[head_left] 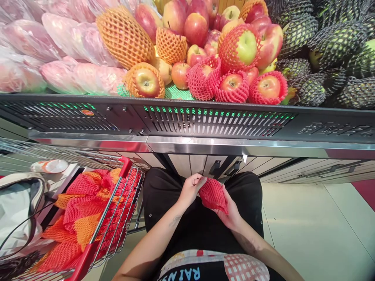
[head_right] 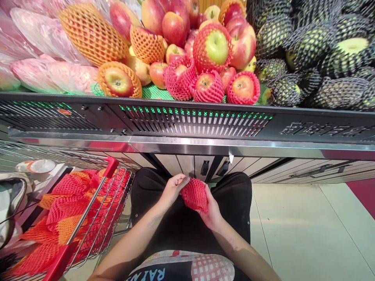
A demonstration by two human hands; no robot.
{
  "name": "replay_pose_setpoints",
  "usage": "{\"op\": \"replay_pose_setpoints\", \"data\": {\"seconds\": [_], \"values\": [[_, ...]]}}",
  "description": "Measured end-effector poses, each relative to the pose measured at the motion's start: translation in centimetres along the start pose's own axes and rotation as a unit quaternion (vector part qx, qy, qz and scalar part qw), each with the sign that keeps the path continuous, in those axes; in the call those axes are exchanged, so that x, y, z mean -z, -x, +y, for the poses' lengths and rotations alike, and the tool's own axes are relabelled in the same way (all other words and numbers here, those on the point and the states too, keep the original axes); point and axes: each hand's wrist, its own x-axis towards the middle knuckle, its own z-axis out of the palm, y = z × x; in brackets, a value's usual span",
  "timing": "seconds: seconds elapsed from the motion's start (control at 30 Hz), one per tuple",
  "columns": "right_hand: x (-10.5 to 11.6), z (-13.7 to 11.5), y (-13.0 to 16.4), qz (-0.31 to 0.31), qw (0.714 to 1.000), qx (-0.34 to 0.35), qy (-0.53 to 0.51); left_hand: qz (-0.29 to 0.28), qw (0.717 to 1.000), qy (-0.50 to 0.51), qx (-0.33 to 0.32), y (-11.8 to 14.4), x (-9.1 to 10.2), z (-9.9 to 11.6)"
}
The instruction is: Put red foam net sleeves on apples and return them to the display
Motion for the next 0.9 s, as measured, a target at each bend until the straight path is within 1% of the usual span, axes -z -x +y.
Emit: {"op": "replay_pose_setpoints", "data": {"seconds": [0.07,0.13,0.23,0.37,0.53,0.57,0.6,0.7,0.73,0.83,0.9], "values": [[0.3,0.2,-0.2,0.019,1.0,0.004,0.004,0.01,1.0,-0.029,-0.005,-0.5,0.4,-0.8],[0.4,0.3,-0.4,0.03,0.999,0.018,0.012,0.031,0.997,-0.071,-0.023,-0.4,0.6,-1.3],[0.3,0.4,-0.4,0.026,0.997,0.062,0.023,0.038,0.99,-0.126,-0.052,0.2,0.3,-1.6],[0.4,0.2,-0.6,0.029,0.99,0.133,0.035,-0.016,0.986,-0.149,-0.074,1.0,-0.4,-1.7],[1.1,0.1,-0.9,0.051,0.987,0.146,0.036,-0.127,0.975,-0.153,-0.095,1.2,-0.4,-2.4],[1.2,0.1,-0.9,0.055,0.987,0.147,0.034,-0.136,0.974,-0.155,-0.092,1.2,-0.4,-2.6],[1.2,0.0,-0.9,0.057,0.987,0.148,0.032,-0.133,0.976,-0.151,-0.084,1.1,-0.4,-2.8],[1.5,-0.1,-1.0,0.064,0.986,0.15,0.025,-0.091,0.987,-0.119,-0.055,0.7,-0.7,-2.9],[1.6,-0.2,-1.1,0.068,0.986,0.151,0.024,-0.085,0.989,-0.11,-0.05,0.6,-0.7,-2.7],[2.0,-0.4,-1.5,0.079,0.986,0.143,0.026,-0.096,0.99,-0.096,-0.044,0.5,-0.6,-2.2],[2.3,-0.4,-1.8,0.083,0.988,0.13,0.031,-0.097,0.993,-0.067,-0.032,0.5,-0.4,-2.1]]}}
